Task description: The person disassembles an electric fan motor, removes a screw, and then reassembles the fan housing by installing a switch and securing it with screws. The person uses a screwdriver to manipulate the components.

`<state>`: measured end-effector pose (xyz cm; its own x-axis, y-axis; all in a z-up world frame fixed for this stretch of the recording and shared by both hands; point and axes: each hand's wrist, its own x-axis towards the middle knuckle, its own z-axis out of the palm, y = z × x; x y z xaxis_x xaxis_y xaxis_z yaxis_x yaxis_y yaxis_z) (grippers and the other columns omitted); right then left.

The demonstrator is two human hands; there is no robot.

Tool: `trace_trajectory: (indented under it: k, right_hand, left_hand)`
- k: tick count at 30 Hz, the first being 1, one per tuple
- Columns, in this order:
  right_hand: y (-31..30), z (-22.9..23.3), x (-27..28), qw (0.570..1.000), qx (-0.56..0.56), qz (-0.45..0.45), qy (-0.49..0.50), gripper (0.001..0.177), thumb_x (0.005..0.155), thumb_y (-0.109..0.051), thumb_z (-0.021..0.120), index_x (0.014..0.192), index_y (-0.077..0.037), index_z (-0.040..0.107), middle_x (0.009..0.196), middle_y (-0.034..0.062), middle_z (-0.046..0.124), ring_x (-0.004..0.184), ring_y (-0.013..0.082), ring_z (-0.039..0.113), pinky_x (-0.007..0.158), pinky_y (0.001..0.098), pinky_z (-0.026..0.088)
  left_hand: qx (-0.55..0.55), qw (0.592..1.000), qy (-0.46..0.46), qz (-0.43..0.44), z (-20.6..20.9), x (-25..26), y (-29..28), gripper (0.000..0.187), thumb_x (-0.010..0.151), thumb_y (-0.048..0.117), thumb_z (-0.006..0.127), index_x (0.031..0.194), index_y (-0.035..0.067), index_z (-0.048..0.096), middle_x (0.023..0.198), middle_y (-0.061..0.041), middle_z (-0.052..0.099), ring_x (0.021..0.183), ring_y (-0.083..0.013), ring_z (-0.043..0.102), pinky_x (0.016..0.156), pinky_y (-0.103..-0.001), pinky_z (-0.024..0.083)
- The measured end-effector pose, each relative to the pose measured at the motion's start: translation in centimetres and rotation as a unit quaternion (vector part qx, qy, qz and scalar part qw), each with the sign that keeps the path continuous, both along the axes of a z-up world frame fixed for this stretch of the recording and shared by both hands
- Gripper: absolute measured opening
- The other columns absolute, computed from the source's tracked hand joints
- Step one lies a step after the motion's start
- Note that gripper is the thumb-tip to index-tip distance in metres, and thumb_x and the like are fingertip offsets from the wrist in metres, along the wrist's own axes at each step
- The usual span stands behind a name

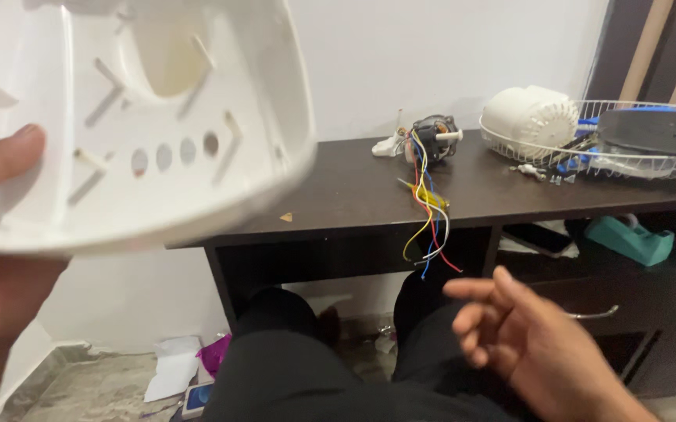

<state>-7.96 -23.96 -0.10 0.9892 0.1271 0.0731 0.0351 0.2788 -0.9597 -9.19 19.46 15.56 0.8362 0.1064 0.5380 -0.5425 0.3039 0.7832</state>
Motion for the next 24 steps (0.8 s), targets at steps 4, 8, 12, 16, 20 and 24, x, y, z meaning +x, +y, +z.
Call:
trace_trajectory:
  k: [4, 8, 12, 16, 20, 24]
  right_hand:
    - [0.0, 4.9, 2.0, 0.948, -0.249, -0.195, -0.044, 0.040, 0.101, -0.032, 0.057, 0.124, -0.003, 0.071, 0.087, 0.0121, 0.074, 0.072, 0.0180, 0.064, 0.065, 0.0325, 0.052]
    - [-0.2, 9.8, 5.9, 0.801, -0.516, -0.256, -0.162, 0.041, 0.098, -0.036, 0.063, 0.135, -0.018, 0.063, 0.108, 0.0101, 0.077, 0.091, 0.0221, 0.074, 0.083, 0.0371, 0.059]
    - [0.6, 13.0, 11.8, 0.740, -0.637, -0.157, -0.147, 0.048, 0.100, -0.044, 0.061, 0.144, -0.025, 0.056, 0.120, 0.0143, 0.072, 0.112, 0.0285, 0.069, 0.097, 0.0448, 0.054]
    - [1.1, 13.5, 16.3, 0.719, -0.672, -0.064, -0.166, 0.049, 0.095, -0.040, 0.058, 0.133, -0.010, 0.067, 0.127, 0.0163, 0.071, 0.119, 0.0310, 0.068, 0.103, 0.0496, 0.052]
    - [1.0, 15.3, 18.8, 0.748, -0.644, -0.011, -0.162, 0.055, 0.097, -0.051, 0.047, 0.125, -0.010, 0.072, 0.122, 0.0143, 0.073, 0.117, 0.0296, 0.068, 0.103, 0.0463, 0.050]
    - [0.6, 18.1, 21.8, 0.801, -0.598, -0.025, -0.022, 0.062, 0.105, -0.052, 0.043, 0.111, 0.000, 0.077, 0.107, 0.0198, 0.077, 0.107, 0.0308, 0.073, 0.099, 0.0420, 0.057]
  left_hand:
    - [0.091, 0.993, 0.001, 0.074, -0.5, -2.8, 1.3, 0.056, 0.098, 0.028, 0.057, 0.145, -0.004, 0.053, 0.127, -0.020, 0.072, 0.114, -0.0268, 0.075, 0.096, -0.043, 0.055]
    - [0.104, 0.992, 0.008, 0.077, -0.3, -3.6, 1.3, 0.055, 0.099, 0.028, 0.057, 0.142, -0.007, 0.054, 0.124, -0.023, 0.072, 0.110, -0.0286, 0.075, 0.093, -0.043, 0.056]
    - [0.076, 0.995, 0.027, 0.067, -1.2, -4.5, 1.1, 0.055, 0.100, 0.028, 0.057, 0.139, -0.011, 0.056, 0.121, -0.025, 0.073, 0.106, -0.0304, 0.075, 0.090, -0.044, 0.057]
    - [0.046, 0.997, 0.070, -0.005, -2.2, -3.8, -0.6, 0.055, 0.102, 0.029, 0.056, 0.136, -0.014, 0.058, 0.118, -0.027, 0.073, 0.101, -0.0322, 0.075, 0.088, -0.045, 0.058]
    - [-0.024, 0.983, 0.133, -0.125, -4.8, -2.7, -4.4, 0.056, 0.103, 0.029, 0.056, 0.134, -0.018, 0.060, 0.115, -0.029, 0.073, 0.097, -0.0340, 0.075, 0.085, -0.045, 0.059]
    - [-0.054, 0.954, 0.160, -0.249, -8.3, -1.4, -9.1, 0.056, 0.099, 0.025, 0.052, 0.136, -0.017, 0.057, 0.106, -0.027, 0.074, 0.089, -0.0273, 0.074, 0.079, -0.037, 0.059]
